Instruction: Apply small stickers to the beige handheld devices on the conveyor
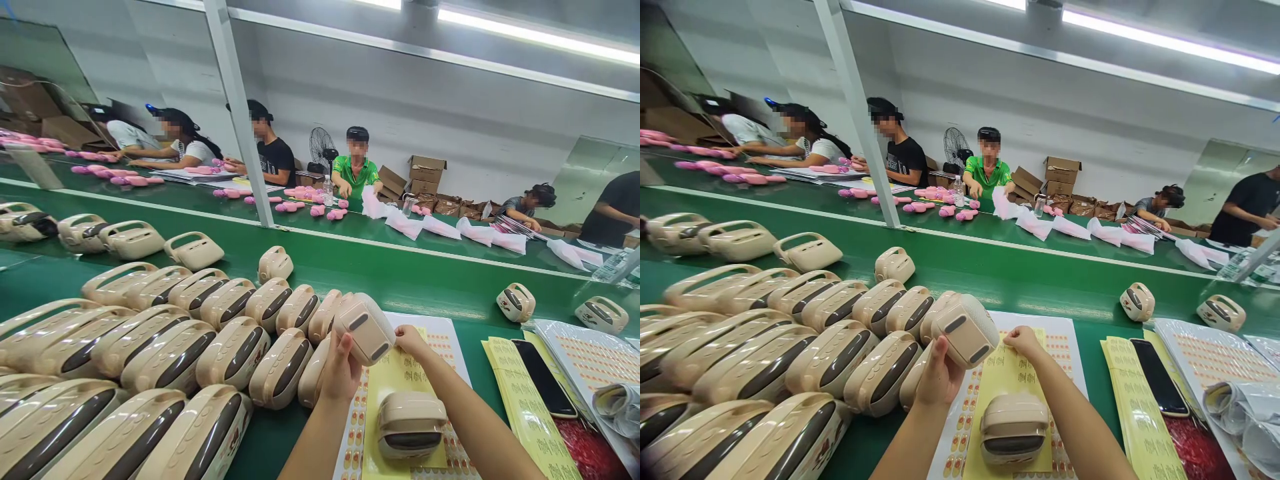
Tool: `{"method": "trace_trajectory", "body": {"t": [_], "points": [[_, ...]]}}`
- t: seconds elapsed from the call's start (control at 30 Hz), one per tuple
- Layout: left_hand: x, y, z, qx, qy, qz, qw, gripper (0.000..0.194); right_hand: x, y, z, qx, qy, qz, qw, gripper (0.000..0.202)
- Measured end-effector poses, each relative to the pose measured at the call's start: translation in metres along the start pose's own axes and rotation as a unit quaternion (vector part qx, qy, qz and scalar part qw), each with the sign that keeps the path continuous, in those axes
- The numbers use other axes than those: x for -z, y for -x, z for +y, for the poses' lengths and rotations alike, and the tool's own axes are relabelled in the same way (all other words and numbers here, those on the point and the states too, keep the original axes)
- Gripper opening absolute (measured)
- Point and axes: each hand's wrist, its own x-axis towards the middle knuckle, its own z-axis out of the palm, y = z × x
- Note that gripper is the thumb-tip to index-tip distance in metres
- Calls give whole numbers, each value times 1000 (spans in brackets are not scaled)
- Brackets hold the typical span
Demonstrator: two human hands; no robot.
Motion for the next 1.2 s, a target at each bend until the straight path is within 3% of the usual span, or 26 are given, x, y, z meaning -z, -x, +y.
{"method": "trace_trajectory", "body": {"t": [0.17,0.3,0.43,0.5,0.63,0.7,0.8,0.9,1.2], "points": [[-1,0,0,-2,-1,-6,1000,73,-7,-2,-5,8,2,26,1000,30],[-1,0,0,-2,-2,-6,1000,71,0,2,-5,28,-37,-4,999,29],[-2,1,1,5,-4,-3,1000,70,25,22,-5,90,-106,-40,989,18],[-3,2,1,13,-6,-1,1000,69,43,38,-11,134,-147,-34,980,23],[-7,4,5,42,-14,-5,999,71,75,81,-41,218,-206,-16,954,31],[-9,5,6,63,-21,-15,998,70,83,102,-61,268,-187,-25,945,30],[-12,7,7,94,-26,-34,995,70,82,123,-85,340,-71,-16,938,16],[-13,8,6,115,-23,-47,992,65,71,126,-94,335,9,22,942,10],[-11,7,2,139,-9,-52,989,66,59,115,-87,327,42,55,943,9]]}}
